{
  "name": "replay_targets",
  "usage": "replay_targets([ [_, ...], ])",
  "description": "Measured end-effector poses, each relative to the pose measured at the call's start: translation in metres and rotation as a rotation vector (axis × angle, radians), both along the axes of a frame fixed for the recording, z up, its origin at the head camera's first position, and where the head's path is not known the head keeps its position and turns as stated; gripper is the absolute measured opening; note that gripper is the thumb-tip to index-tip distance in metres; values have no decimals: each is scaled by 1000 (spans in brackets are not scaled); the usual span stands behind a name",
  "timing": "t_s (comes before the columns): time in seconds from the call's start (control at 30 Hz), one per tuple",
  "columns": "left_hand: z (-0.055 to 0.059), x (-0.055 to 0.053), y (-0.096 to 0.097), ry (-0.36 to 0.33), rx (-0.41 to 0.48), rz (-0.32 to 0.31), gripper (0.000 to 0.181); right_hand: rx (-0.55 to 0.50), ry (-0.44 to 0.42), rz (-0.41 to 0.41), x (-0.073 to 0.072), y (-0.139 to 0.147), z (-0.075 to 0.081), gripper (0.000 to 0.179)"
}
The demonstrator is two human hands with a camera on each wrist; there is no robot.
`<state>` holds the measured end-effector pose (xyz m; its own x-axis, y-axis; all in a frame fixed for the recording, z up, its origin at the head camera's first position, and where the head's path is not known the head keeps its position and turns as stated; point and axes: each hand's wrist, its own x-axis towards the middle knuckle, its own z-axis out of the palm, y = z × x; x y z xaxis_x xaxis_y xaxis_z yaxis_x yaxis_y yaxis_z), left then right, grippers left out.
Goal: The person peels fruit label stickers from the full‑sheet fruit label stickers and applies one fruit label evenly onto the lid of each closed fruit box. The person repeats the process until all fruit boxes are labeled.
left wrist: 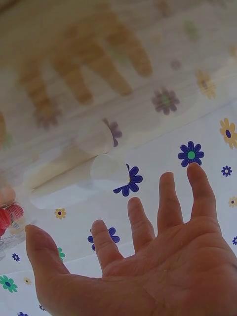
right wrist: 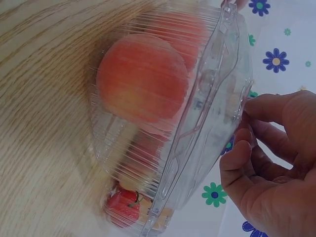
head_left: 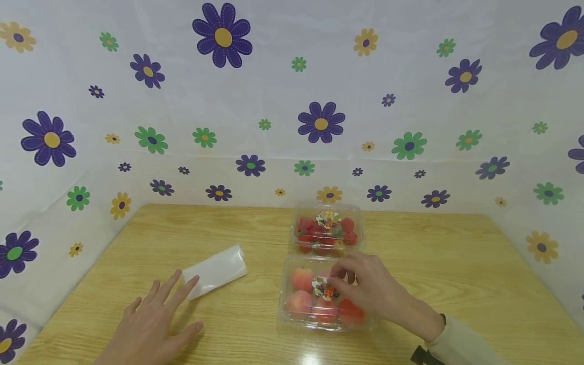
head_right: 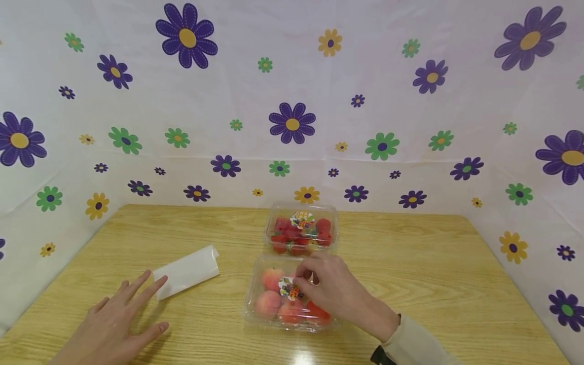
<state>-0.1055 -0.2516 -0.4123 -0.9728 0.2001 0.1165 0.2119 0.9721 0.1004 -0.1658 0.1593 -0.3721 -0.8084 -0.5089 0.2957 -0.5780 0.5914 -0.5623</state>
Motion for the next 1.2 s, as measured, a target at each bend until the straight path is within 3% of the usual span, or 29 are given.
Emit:
replay_targets([
  [0.57, 1, -1, 0, -35, 2, 16, 86, -15, -9, 27, 2, 0, 0, 4],
  [0.9, -1, 0, -1, -22, -4, 9, 86, -30, 45, 48, -1, -1, -2, 5],
  [1.2, -2, 1, -2, 4, -6, -6, 86, -17, 23, 41, -1, -1, -2, 5],
])
